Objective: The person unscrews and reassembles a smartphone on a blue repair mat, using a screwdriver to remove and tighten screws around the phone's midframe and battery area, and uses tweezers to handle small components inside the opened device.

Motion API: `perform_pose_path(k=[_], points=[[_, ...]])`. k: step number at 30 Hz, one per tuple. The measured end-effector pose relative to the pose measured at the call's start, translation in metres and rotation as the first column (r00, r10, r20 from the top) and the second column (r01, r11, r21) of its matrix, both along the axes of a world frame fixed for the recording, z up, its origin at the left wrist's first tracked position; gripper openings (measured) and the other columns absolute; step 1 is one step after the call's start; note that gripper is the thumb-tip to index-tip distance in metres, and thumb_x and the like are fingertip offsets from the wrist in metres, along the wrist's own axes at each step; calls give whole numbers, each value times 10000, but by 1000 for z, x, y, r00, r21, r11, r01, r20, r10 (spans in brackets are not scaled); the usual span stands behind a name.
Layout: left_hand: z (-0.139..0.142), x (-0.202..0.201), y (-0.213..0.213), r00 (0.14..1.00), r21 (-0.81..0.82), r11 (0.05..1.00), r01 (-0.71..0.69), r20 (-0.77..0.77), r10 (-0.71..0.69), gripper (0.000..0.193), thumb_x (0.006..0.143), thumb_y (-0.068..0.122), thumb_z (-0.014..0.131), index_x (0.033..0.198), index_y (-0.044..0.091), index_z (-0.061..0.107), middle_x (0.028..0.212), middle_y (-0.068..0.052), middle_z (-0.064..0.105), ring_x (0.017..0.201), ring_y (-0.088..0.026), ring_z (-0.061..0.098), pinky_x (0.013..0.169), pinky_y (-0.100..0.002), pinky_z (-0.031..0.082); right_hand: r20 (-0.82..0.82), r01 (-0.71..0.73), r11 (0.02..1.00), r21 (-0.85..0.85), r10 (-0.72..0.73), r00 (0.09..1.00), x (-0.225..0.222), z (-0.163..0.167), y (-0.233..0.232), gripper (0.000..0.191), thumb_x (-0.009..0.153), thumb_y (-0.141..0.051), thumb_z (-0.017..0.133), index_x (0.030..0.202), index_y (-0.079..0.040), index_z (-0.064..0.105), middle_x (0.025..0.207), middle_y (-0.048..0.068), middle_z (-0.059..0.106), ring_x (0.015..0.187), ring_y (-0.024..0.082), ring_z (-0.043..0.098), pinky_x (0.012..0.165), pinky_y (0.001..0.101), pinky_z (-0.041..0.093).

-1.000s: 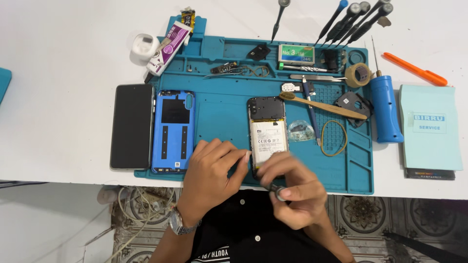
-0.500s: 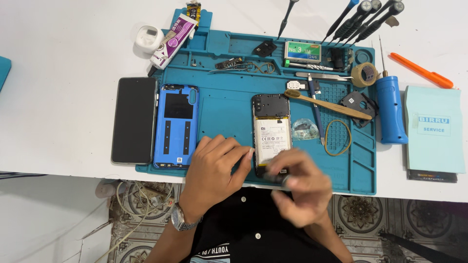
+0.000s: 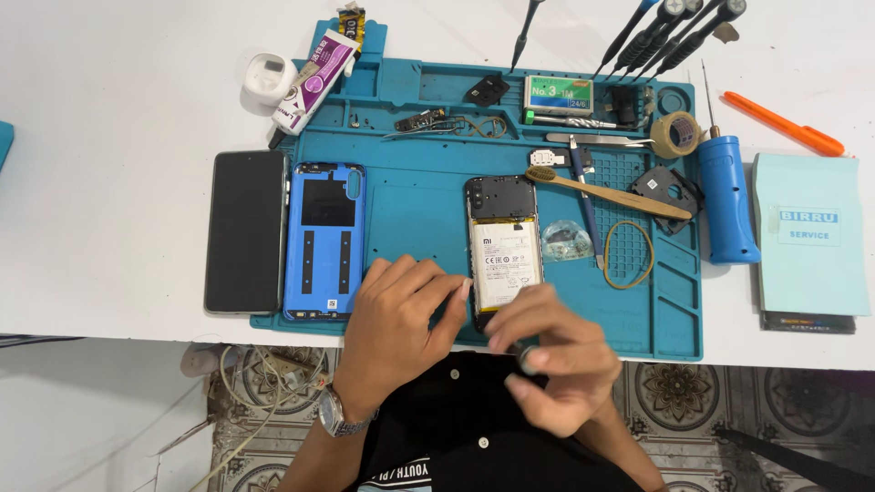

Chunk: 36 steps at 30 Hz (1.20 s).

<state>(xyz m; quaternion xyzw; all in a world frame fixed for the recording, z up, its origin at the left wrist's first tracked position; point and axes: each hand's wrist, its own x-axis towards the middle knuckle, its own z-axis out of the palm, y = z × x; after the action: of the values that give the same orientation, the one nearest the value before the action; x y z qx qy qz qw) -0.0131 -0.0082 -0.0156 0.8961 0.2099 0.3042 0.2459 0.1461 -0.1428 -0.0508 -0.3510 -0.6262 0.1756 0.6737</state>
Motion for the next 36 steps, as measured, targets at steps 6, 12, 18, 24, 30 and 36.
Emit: perform_pose_path(k=[6,12,18,24,30,36], points=[[-1,-1,0,1000,4,1000,5,0,-5,105,920,153,715,897,55,745,776,-35,651,706,-228,572,669,-390,387,11,-104,994,-13,105,994,0,-1,0,543,780,-21,729,1258,-190,535,1061,174,710,998,299,745,811,457,531],[-1,0,0,1000,18,1000,7,7,-7,103,938,149,707,910,55,738,797,-31,653,729,-228,577,684,-389,394,-58,69,995,-76,-74,996,-2,0,0,532,814,-35,737,1290,-184,555,1127,193,627,1070,282,665,883,456,585],[-1,0,1,1000,26,1000,4,0,-4,104,927,151,703,905,56,740,793,-33,652,726,-230,575,681,-391,390,4,-28,999,-27,28,1000,0,1,6,573,814,-53,732,1331,-176,517,1175,251,639,1135,356,666,976,532,578],[-1,0,1,1000,13,1000,13,6,-13,108,931,153,710,896,56,742,775,-28,651,713,-224,573,670,-391,384,71,-115,993,-38,117,991,1,1,1,561,793,-71,774,1294,-190,553,1096,191,679,1045,274,704,864,439,566],[0,-1,0,1000,10,1000,7,2,-7,107,931,156,705,909,60,746,789,-26,653,726,-217,575,682,-381,392,-11,-6,998,-70,5,1000,-1,-2,0,570,825,-66,795,1318,-196,542,1085,187,632,1035,267,657,821,397,570],[0,-1,0,1000,19,1000,15,0,-15,105,928,151,703,913,56,745,787,-29,648,724,-223,569,680,-383,393,38,92,992,-87,-89,995,-3,3,2,648,802,-118,780,1359,-202,459,1153,225,590,1072,320,614,916,453,560]])
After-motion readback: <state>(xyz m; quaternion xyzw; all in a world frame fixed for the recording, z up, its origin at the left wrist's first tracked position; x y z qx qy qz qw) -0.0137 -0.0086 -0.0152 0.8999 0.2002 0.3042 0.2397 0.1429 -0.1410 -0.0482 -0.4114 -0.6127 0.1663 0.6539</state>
